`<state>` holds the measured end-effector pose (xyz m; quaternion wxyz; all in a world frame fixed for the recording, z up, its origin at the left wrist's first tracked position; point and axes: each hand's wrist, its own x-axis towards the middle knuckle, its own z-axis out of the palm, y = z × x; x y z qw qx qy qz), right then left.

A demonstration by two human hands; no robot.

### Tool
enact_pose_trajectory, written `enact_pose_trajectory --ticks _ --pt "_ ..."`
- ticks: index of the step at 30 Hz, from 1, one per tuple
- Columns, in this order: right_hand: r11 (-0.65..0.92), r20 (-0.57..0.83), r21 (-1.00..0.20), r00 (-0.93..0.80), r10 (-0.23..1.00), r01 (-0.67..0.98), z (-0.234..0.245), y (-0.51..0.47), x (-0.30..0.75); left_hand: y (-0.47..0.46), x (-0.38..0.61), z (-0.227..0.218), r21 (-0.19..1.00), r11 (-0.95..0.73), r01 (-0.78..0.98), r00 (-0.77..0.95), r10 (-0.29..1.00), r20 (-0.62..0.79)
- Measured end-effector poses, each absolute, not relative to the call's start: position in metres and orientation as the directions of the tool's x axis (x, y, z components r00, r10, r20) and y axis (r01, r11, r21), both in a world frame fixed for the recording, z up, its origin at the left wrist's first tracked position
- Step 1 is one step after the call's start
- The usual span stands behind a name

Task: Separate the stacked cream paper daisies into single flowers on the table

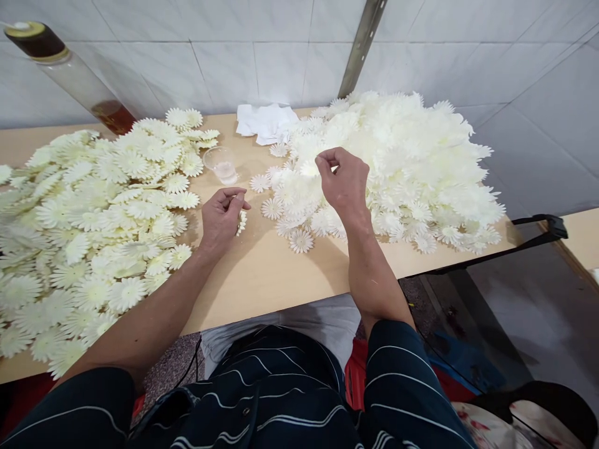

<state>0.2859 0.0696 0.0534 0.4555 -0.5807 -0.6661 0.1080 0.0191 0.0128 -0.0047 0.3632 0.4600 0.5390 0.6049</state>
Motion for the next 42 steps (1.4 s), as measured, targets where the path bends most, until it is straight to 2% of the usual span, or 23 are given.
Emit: enact_pose_trajectory --ticks 3,6,10,12,15,18,22,29,32,38,42 --pt "0.334 0.394 -0.76 -0.015 0.919 0.557 0.057 0.055 0.263 0.014 0.018 -0.006 0.98 -0.18 0.088 -0.342 0.918 0.2" --pt "0.345 0.336 -0.77 -0.119 0.934 0.536 0.057 0.048 0.251 0.015 0.017 -0.007 0.974 -0.198 0.111 -0.349 0.91 0.225" --pt "0.322 0.407 -0.736 0.008 0.914 0.596 0.058 0.054 0.262 0.014 0.017 -0.008 0.973 -0.197 0.118 -0.346 0.911 0.227" --pt "0.312 0.395 -0.763 0.027 0.918 0.566 0.061 0.055 0.266 0.014 0.017 -0.008 0.973 -0.195 0.12 -0.346 0.911 0.225" --pt "0.307 0.258 -0.834 -0.168 0.952 0.459 0.061 0.046 0.254 0.014 0.017 -0.008 0.966 -0.216 0.141 -0.361 0.897 0.254" --pt "0.294 0.097 -0.866 -0.441 0.892 0.403 0.055 0.028 0.224 0.014 0.016 -0.009 0.949 -0.25 0.192 -0.37 0.877 0.306" --pt "0.236 -0.024 -0.894 -0.566 0.824 0.381 0.042 0.009 0.191 0.013 0.017 -0.011 0.926 -0.285 0.247 -0.358 0.862 0.36" --pt "0.063 -0.1 -0.94 -0.447 0.889 0.335 0.035 0.006 0.182 0.009 0.017 -0.008 0.913 -0.33 0.239 -0.345 0.85 0.398" --pt "0.079 -0.038 -0.954 -0.379 0.925 0.288 0.036 0.011 0.186 0.01 0.017 -0.009 0.925 -0.339 0.171 -0.342 0.86 0.379" --pt "0.117 0.069 -0.965 -0.205 0.976 0.233 0.033 0.024 0.197 0.012 0.021 -0.011 0.973 -0.212 -0.092 -0.236 0.954 0.186" --pt "0.133 0.086 -0.96 -0.193 0.977 0.246 0.031 0.028 0.201 0.009 0.021 -0.006 0.976 -0.198 -0.087 -0.176 0.968 0.18"
